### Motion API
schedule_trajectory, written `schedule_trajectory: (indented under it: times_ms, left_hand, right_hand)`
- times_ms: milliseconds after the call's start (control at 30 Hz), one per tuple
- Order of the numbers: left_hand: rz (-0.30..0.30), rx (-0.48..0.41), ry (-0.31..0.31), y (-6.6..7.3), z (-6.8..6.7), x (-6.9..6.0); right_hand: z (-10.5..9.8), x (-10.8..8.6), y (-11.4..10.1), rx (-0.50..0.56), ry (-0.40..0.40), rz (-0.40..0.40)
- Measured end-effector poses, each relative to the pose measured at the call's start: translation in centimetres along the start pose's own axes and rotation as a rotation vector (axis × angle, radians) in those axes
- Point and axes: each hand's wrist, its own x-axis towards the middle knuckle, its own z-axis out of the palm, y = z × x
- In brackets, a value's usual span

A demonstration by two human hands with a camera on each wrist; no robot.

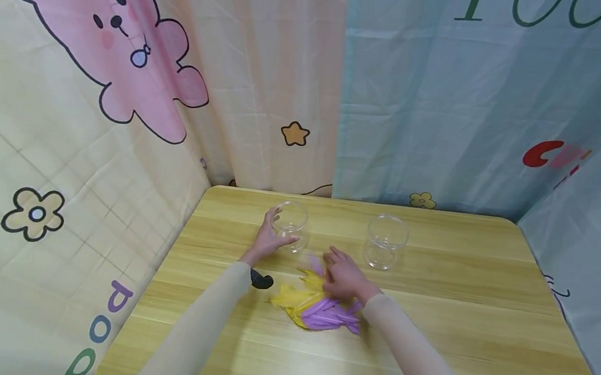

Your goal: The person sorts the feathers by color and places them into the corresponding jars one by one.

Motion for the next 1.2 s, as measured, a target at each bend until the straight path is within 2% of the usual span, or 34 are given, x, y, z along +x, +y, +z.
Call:
schedule_trajectory:
  times_ms: [433, 700, 800, 1000, 1133, 1200]
  left_hand:
    - [0.038, -0.018, 0.017, 0.4, -0.6, 0.3]
    - [0.021, -0.028, 0.021, 0.4, -0.8, 0.4]
    - [0.024, -0.043, 0.022, 0.4, -0.8, 0.3]
    - [0.014, -0.030, 0.006, 0.3, -0.3, 0.2]
    - [0.005, -0.029, -0.005, 0.3, -0.1, 0.0]
    - [0.003, -0.032, -0.007, 0.2, 0.0, -0.1]
  right_hand:
    - [-3.8, 2.1, 0.0, 0.131, 0.135, -0.058]
    - [-5.6, 4.8, -1.1, 0.238, 0.158, 0.020]
    - [-6.6, 6.2, -1.6, 0.130, 0.145, 0.056]
    - [-9.6, 8.8, -2.7, -0.330, 0.066, 0.030]
    - [-11.0, 10.3, -3.4, -0.565, -0.002, 0.010]
    - [-11.5, 11.0, -3.8, -0.650, -0.061, 0.018]
